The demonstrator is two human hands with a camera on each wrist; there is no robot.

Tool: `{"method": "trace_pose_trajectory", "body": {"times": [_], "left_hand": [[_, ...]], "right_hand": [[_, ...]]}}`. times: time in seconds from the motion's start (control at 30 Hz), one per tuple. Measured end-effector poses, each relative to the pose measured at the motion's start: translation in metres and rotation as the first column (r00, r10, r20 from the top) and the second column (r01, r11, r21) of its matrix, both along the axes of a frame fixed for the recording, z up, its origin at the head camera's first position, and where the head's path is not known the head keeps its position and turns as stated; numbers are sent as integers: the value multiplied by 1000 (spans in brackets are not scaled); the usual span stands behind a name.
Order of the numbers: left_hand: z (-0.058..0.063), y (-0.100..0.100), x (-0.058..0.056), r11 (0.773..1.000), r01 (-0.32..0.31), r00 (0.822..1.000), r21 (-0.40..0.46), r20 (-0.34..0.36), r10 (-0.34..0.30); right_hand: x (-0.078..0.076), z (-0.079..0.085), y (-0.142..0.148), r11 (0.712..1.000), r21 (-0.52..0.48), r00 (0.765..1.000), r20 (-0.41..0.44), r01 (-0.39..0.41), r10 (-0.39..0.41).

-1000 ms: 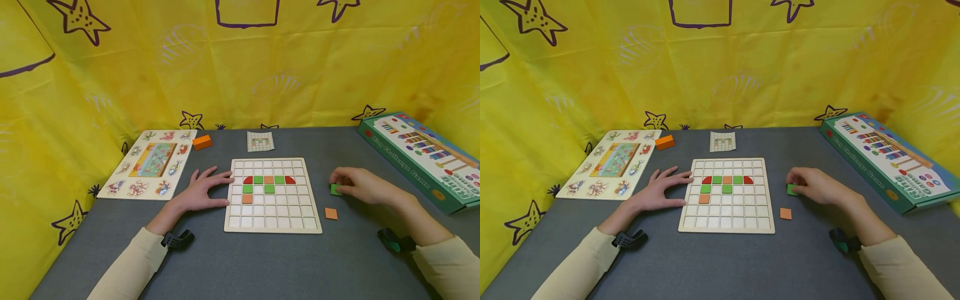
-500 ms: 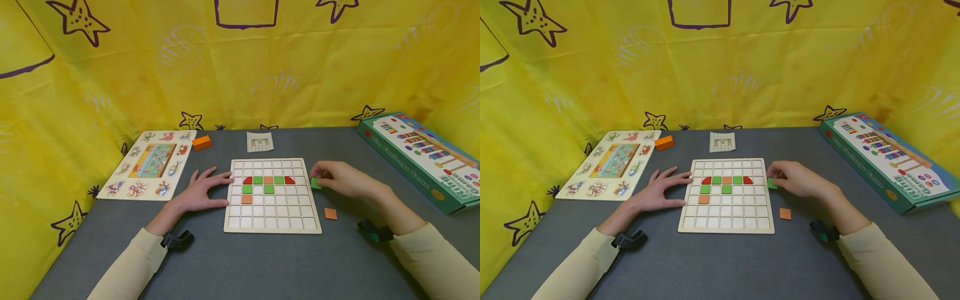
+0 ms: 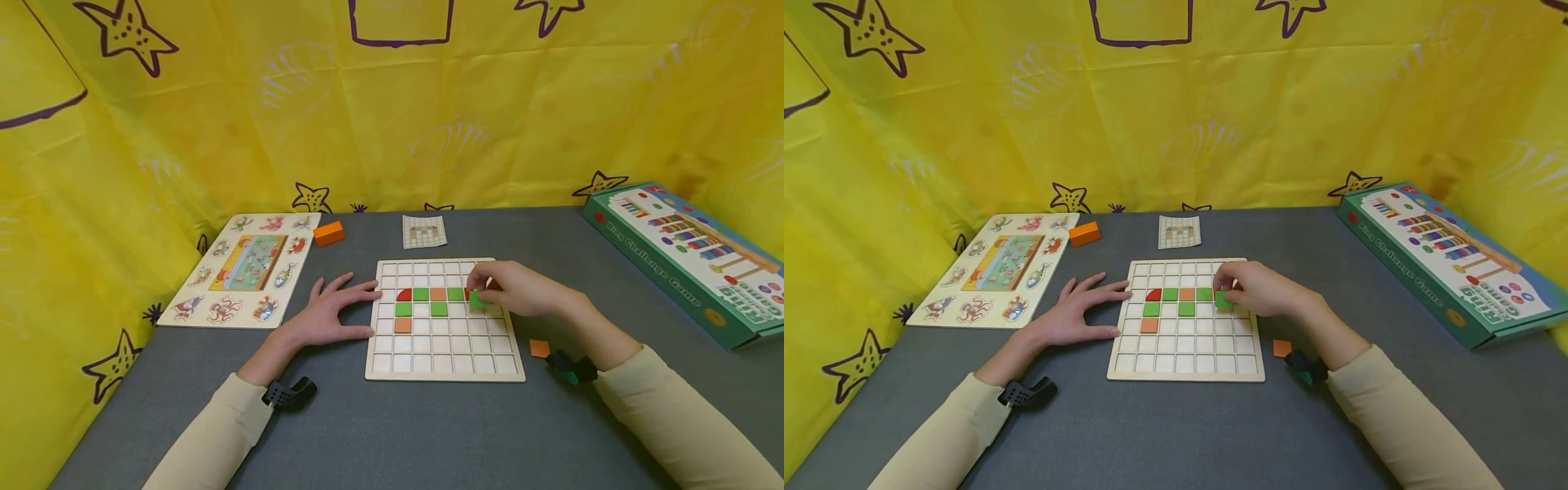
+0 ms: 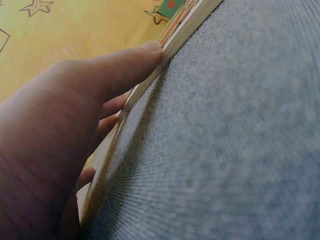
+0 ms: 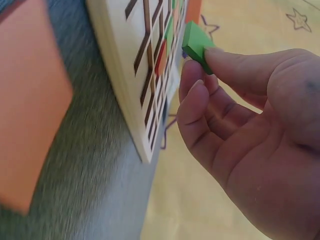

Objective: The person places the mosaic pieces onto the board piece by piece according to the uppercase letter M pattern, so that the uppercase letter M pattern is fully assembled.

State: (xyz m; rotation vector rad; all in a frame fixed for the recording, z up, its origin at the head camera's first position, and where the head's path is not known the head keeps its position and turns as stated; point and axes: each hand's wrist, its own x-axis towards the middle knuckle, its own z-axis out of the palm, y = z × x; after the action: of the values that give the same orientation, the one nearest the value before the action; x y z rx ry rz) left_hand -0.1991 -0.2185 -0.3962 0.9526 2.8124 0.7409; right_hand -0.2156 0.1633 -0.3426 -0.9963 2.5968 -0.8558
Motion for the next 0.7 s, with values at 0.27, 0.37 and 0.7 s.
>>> {"method": "trace_pose_trajectory", "body": {"times": [0.27, 0.37, 0.7], "left_hand": [[0, 0, 0, 1000, 1, 1000, 1, -1, -1], [0, 1, 0, 1000, -3, 1000, -3, 0, 3], [0, 1, 0, 1000, -6, 1000, -4, 6, 6]], "right_hand": [[-3, -3, -11, 1000, -2, 1000, 5, -21, 21], [-3, -4, -10, 1000, 2, 1000, 11, -27, 27], [1, -10, -5, 999, 30, 999, 42, -36, 35]]}}
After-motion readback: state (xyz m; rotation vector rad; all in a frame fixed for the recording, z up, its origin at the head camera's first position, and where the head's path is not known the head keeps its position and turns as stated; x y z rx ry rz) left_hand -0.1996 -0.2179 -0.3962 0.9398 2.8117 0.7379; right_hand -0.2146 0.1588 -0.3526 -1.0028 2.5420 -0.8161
